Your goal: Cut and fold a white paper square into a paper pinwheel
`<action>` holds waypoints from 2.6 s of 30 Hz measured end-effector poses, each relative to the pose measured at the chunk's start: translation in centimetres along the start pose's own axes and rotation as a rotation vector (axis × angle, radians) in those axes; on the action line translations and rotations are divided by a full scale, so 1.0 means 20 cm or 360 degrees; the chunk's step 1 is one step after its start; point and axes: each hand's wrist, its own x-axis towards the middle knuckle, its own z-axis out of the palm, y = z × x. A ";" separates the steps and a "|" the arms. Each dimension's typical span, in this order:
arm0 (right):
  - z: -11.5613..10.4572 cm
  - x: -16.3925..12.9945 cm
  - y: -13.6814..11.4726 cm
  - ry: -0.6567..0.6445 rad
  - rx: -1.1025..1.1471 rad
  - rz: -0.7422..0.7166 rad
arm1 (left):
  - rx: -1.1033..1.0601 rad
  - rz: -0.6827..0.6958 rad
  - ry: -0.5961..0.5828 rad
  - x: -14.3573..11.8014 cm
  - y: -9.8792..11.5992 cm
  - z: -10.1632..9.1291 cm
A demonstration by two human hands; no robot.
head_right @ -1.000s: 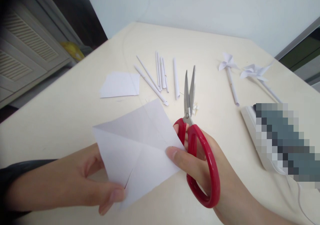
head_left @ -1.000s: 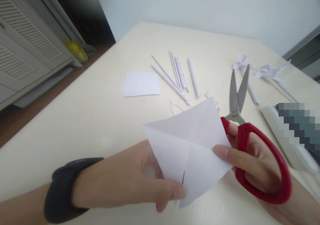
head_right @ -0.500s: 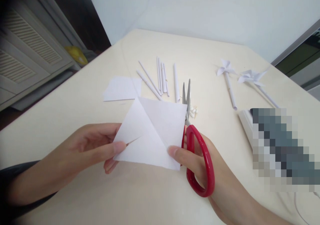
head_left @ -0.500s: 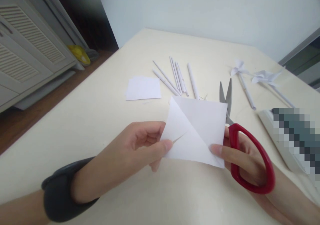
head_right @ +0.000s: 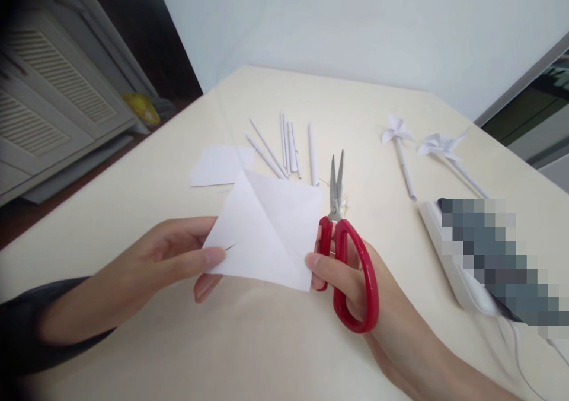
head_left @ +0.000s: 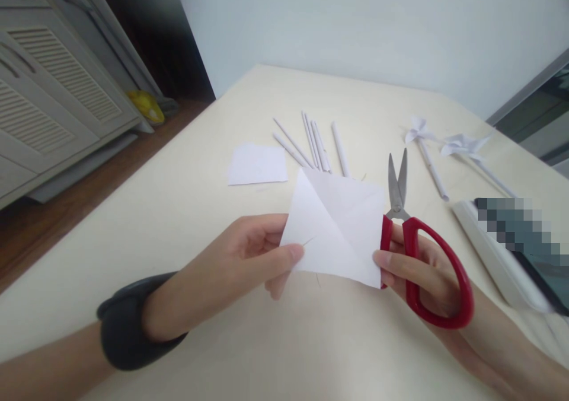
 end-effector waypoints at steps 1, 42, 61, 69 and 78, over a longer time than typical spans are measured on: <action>0.00 0.00 0.01 0.0005 -0.0001 -0.0012 | 0.0000 -0.0034 -0.0051 0.00 0.00 0.00; 0.08 0.04 0.15 -0.0156 -0.0137 -0.0580 | 0.0318 0.0105 0.0177 -0.02 -0.03 0.06; 0.00 0.01 0.08 -0.0402 -0.0671 -0.0760 | 0.0230 0.0557 0.0617 0.01 -0.04 0.05; 0.18 0.04 -0.05 -0.0831 -0.0645 -0.0815 | 0.0144 0.0892 0.0860 -0.06 0.06 -0.07; 0.21 0.03 -0.06 -0.0786 -0.0588 -0.0685 | 0.0283 0.0782 0.0824 -0.07 0.05 -0.04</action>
